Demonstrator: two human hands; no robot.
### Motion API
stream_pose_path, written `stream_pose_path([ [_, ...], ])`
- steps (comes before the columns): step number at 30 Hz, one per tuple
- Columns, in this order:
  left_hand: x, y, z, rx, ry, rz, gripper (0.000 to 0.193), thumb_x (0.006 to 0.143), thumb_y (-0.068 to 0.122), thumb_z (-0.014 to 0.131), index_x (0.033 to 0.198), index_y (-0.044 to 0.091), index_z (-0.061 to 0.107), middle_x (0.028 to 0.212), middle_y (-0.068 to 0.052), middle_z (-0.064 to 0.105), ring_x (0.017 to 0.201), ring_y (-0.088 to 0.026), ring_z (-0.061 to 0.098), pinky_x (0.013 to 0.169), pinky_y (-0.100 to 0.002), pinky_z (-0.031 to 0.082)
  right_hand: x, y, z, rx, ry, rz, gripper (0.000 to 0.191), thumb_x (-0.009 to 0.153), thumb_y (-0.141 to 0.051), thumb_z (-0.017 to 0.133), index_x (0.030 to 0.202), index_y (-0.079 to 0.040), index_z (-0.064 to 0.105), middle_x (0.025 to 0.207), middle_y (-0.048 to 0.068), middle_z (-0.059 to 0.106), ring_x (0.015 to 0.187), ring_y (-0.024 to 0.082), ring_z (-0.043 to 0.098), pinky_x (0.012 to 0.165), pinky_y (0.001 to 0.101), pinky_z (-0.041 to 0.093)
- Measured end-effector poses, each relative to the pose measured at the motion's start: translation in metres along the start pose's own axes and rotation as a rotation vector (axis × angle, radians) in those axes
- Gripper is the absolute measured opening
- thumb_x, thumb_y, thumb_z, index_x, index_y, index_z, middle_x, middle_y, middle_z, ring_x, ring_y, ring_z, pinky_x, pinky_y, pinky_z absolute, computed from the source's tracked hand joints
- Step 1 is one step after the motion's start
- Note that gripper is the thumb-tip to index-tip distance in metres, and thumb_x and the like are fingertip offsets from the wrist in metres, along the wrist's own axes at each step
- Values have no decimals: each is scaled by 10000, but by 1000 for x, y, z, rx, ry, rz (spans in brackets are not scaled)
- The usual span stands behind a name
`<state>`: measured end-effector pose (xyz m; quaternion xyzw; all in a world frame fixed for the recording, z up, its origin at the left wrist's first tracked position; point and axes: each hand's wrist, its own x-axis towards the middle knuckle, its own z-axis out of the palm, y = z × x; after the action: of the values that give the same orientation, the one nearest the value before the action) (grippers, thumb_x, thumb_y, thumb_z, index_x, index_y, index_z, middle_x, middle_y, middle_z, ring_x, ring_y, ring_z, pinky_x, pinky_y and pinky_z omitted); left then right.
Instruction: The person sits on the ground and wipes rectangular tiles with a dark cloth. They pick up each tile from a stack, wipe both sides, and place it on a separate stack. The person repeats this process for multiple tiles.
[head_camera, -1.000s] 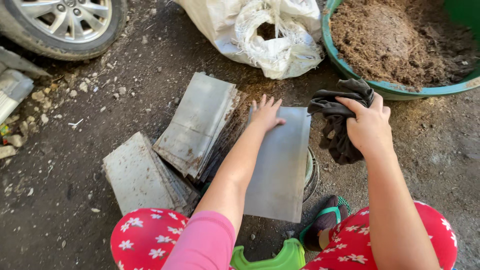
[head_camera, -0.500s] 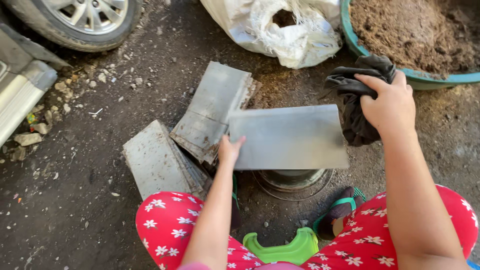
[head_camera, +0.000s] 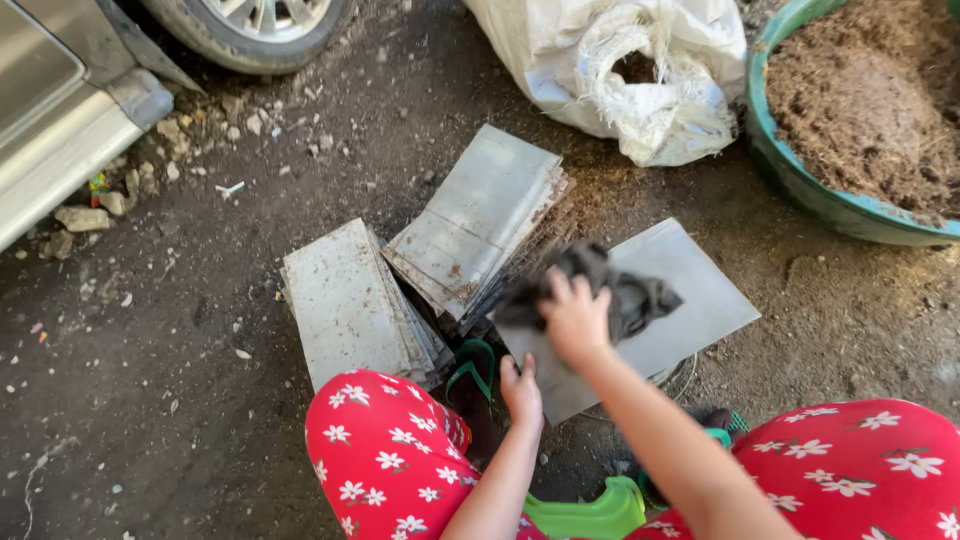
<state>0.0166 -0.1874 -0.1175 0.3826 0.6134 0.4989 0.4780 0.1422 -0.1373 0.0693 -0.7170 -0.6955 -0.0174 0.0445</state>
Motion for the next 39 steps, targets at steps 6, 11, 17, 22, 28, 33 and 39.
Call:
stream_pose_path([
  [6,5,2,4,20,-42,-66,391,1007,286,678,1153,-67,593,1064,-164,687,960,-210,599,881,-353,491,30,218,-10,-236,-207,549,263,982,-337,581,1151,-356,782,1507,99,456,1310,399,452,1027,683,341],
  [11,20,17,8,-8,-33,-10,429,943,326,660,1210,-7,623,1121,-134,728,983,-237,668,890,-365,519,26,319,-59,-123,-125,794,425,894,-276,623,1307,-342,701,1456,214,423,1273,520,379,926,703,365],
  [17,23,20,13,8,-123,-134,441,986,362,621,1198,-24,643,1162,-183,740,1048,-289,683,934,-378,498,11,164,-78,-123,-68,350,336,857,-265,649,1164,-325,772,1346,134,519,1222,435,482,898,628,474],
  [22,38,12,6,189,-26,25,345,954,247,628,1150,-34,661,1085,-199,749,973,-298,702,880,-388,517,-30,-20,-28,59,-49,73,326,773,-283,688,1086,-294,776,1423,115,489,1288,384,445,970,716,369],
  [28,24,11,0,294,118,-17,422,981,352,660,1053,-63,647,990,-237,735,877,-369,684,813,-432,528,-82,66,27,70,193,225,255,759,-200,700,967,-298,811,1434,60,547,1292,354,469,985,668,356],
  [33,21,26,8,347,146,25,429,970,372,676,1039,-50,652,972,-240,718,868,-392,671,778,-448,522,-67,214,-6,-71,-17,678,315,907,-244,621,1174,-305,777,1433,167,487,1286,491,425,1011,763,311],
  [39,34,60,-4,183,212,164,345,1021,330,618,1016,-15,640,912,-187,717,804,-326,665,761,-407,523,-43,254,-80,89,321,674,496,875,-164,635,1319,-359,740,1551,205,395,1354,542,324,988,726,328],
])
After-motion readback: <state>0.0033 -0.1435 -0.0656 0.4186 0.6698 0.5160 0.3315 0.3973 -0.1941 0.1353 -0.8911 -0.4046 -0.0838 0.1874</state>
